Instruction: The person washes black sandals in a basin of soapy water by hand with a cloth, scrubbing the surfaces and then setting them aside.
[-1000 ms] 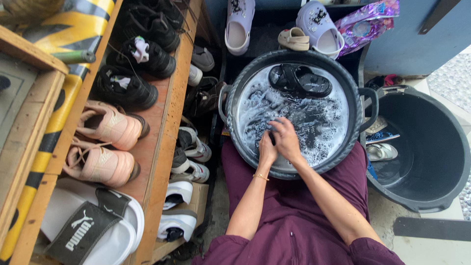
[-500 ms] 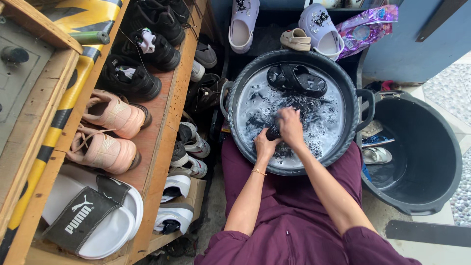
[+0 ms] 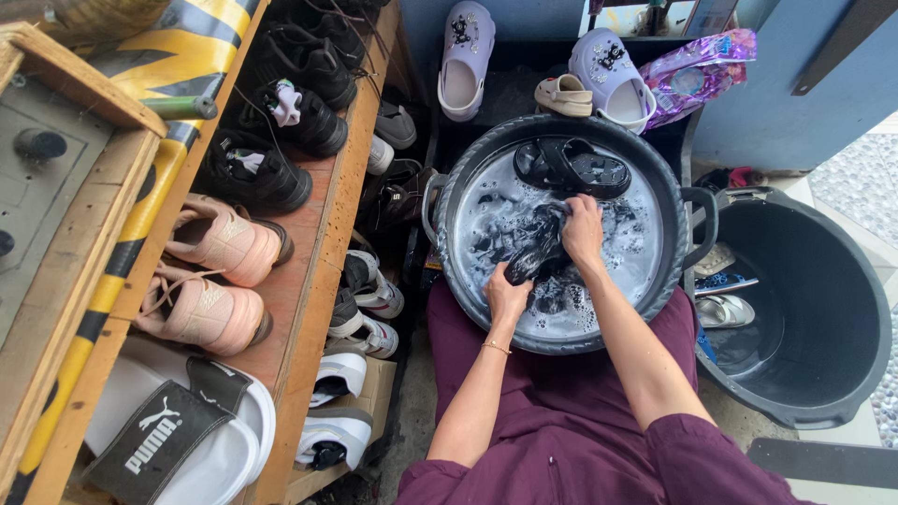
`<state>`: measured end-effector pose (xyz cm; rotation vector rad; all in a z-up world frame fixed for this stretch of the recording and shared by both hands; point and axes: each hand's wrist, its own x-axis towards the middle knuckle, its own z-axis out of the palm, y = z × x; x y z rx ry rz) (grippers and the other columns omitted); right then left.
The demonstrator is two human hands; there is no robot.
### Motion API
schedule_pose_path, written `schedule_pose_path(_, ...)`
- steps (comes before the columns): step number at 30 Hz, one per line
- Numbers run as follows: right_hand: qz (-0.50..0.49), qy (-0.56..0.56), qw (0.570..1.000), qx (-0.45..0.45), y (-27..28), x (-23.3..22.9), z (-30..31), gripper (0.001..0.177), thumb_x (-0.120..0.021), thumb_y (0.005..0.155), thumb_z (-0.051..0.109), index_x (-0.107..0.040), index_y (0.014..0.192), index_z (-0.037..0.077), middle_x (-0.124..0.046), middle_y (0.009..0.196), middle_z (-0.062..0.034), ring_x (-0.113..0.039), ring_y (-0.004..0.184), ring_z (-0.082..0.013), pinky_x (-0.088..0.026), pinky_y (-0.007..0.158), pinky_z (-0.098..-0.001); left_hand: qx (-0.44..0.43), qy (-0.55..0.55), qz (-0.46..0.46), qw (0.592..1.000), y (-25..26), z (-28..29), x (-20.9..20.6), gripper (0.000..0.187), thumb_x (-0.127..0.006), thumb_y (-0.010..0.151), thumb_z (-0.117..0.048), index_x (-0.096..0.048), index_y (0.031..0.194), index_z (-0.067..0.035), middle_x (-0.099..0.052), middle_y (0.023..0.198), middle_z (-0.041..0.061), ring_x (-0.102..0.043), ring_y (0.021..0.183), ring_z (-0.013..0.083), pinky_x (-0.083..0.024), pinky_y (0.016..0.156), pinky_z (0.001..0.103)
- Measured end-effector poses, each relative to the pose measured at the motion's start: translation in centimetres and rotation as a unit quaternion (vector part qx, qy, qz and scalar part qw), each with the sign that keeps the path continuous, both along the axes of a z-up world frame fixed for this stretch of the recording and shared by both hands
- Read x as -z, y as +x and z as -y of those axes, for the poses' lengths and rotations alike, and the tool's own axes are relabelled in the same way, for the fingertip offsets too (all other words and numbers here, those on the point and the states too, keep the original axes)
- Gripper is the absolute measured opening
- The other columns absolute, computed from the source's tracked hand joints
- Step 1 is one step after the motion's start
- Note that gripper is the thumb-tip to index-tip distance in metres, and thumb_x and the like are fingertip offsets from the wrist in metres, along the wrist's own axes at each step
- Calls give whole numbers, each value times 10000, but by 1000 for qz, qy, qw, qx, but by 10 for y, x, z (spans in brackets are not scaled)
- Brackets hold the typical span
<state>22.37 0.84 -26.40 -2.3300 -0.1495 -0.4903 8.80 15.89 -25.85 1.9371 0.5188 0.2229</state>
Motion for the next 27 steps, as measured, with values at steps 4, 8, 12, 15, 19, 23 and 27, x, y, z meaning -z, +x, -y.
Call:
schedule_pose_path(4,-56,41,994,-80,-29,3,-14,340,-707,900,165,-580,1164,-9,-561,1255,-234,-537,1159,-459,-433,1010,-524,3,132,-123,984,3,1,-8,624,-896,600,-139,-673,1181,-102,-729,1008,240,-658,1028,432,-505,907,488)
schedule_pose_path(8,11,-64,969,-238,-76,0,-27,329,-672,793,44,-623,1118,28,-616,1258,-188,-544,1225,-438,-375,1118,-560,33,94,-192,976,1,2,9,640,-871,671,-152,-613,1254,-100,-737,1091,243,-687,1072,440,-528,936,493)
schedule_pose_path(12,9,-92,965,-246,-54,4,-18,257,-655,852,55,-600,1104,49,-619,1217,-170,-569,1209,-415,-428,1053,-533,69,61,-174,980,0,2,5,680,-929,653,-240,-613,1233,-76,-728,1144,211,-677,1118,415,-524,942,486)
schedule_pose_path(15,30,-85,987,-130,-25,4,-5,284,-644,853,56,-596,1132,45,-605,1190,-200,-543,1212,-468,-416,1024,-559,70,32,-152,985,-1,3,-5,713,-940,641,-236,-628,1267,-98,-732,1175,169,-651,1153,384,-443,987,504)
schedule_pose_path(19,-81,-21,995,-49,-21,-6,-5,204,-613,955,75,-598,1158,57,-604,1172,-219,-560,1121,-468,-462,971,-539,76,47,-129,988,-2,2,0,701,-934,658,-268,-643,1267,-80,-733,1184,190,-680,1139,379,-507,981,458)
schedule_pose_path(23,-32,-111,982,-149,-53,-23,-31,261,-567,856,-12,-643,1085,87,-651,1115,-157,-577,1163,-445,-469,1029,-519,63,42,-135,988,6,0,27,719,-943,637,-267,-641,1265,-86,-728,1171,193,-680,1133,377,-518,966,462)
schedule_pose_path(27,-3,-48,945,-323,-102,-38,-53,293,-557,837,-34,-663,1097,52,-659,1095,-140,-617,1125,-381,-340,1167,-562,32,-42,-151,987,11,-1,56,497,-832,865,-363,-692,1227,-53,-746,1177,192,-718,1139,348,-561,923,461)
